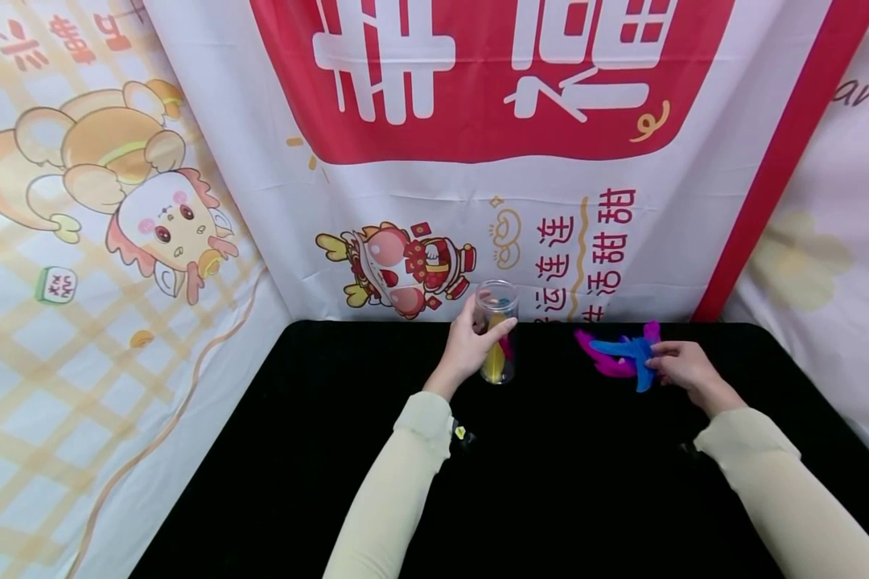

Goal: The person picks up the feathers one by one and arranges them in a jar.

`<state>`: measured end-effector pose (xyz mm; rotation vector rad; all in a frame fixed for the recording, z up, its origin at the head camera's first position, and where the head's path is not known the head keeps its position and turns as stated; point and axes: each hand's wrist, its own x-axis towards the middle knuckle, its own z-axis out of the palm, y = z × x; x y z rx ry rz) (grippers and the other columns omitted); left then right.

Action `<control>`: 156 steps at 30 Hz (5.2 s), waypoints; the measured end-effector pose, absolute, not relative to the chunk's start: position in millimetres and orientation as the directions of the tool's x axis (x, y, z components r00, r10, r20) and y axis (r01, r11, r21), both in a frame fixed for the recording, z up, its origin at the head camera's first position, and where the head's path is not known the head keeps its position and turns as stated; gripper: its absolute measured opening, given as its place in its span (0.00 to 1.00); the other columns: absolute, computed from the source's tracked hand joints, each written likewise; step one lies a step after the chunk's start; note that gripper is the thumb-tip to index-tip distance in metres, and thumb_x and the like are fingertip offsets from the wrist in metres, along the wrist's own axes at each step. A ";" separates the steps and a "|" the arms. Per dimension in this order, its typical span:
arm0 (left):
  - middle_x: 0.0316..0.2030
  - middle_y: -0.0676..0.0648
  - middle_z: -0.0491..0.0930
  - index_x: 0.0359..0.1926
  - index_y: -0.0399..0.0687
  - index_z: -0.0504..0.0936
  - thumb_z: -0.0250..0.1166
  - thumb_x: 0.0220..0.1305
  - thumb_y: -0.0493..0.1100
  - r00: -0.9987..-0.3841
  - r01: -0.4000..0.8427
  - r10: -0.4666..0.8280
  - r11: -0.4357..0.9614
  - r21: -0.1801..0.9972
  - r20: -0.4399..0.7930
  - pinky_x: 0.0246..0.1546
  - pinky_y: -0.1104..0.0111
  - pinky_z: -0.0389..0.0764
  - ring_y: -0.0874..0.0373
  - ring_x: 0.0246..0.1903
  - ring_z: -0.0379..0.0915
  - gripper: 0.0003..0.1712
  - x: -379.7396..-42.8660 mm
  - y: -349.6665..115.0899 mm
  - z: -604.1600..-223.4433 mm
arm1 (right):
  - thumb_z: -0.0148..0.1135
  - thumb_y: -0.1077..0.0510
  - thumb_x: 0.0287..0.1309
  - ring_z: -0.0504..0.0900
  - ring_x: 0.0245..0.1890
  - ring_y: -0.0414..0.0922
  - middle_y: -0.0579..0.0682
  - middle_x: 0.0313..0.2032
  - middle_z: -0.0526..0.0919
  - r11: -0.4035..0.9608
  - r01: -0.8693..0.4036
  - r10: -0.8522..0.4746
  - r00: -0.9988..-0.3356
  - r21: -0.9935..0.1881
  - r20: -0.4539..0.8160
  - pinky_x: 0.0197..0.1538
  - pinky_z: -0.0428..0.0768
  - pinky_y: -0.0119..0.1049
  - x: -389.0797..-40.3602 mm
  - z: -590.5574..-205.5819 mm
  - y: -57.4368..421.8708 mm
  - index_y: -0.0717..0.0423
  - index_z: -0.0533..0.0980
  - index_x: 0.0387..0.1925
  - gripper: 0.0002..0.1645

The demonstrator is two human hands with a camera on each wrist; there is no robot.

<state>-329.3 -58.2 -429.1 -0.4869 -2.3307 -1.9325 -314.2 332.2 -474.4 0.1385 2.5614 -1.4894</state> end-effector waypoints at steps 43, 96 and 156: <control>0.59 0.52 0.78 0.70 0.60 0.67 0.70 0.69 0.50 -0.945 0.295 0.194 0.157 0.943 0.264 0.69 0.52 0.69 0.57 0.65 0.71 0.32 -329.3 -58.8 -429.6 | 0.52 0.62 0.74 0.73 0.25 0.43 0.50 0.28 0.75 0.609 0.060 -0.150 -0.970 -0.791 -0.190 0.31 0.76 0.36 -305.4 -464.9 336.6 0.78 0.70 0.56 0.20; 0.59 0.54 0.79 0.71 0.58 0.67 0.71 0.67 0.54 -0.947 0.292 0.184 0.164 0.942 0.262 0.69 0.53 0.69 0.58 0.64 0.71 0.36 -328.3 -59.0 -430.6 | 0.60 0.59 0.72 0.83 0.29 0.38 0.48 0.32 0.86 0.483 0.112 -0.079 -0.982 -0.868 -0.171 0.37 0.85 0.35 -307.2 -460.2 327.1 0.78 0.72 0.56 0.24; 0.59 0.55 0.78 0.69 0.61 0.68 0.72 0.65 0.57 -0.948 0.289 0.188 0.161 0.944 0.258 0.69 0.53 0.69 0.58 0.64 0.71 0.36 -329.9 -60.3 -431.0 | 0.62 0.53 0.72 0.86 0.35 0.41 0.51 0.40 0.88 0.511 0.041 -0.080 -0.992 -0.858 -0.096 0.44 0.87 0.42 -306.8 -430.9 295.3 0.73 0.74 0.58 0.27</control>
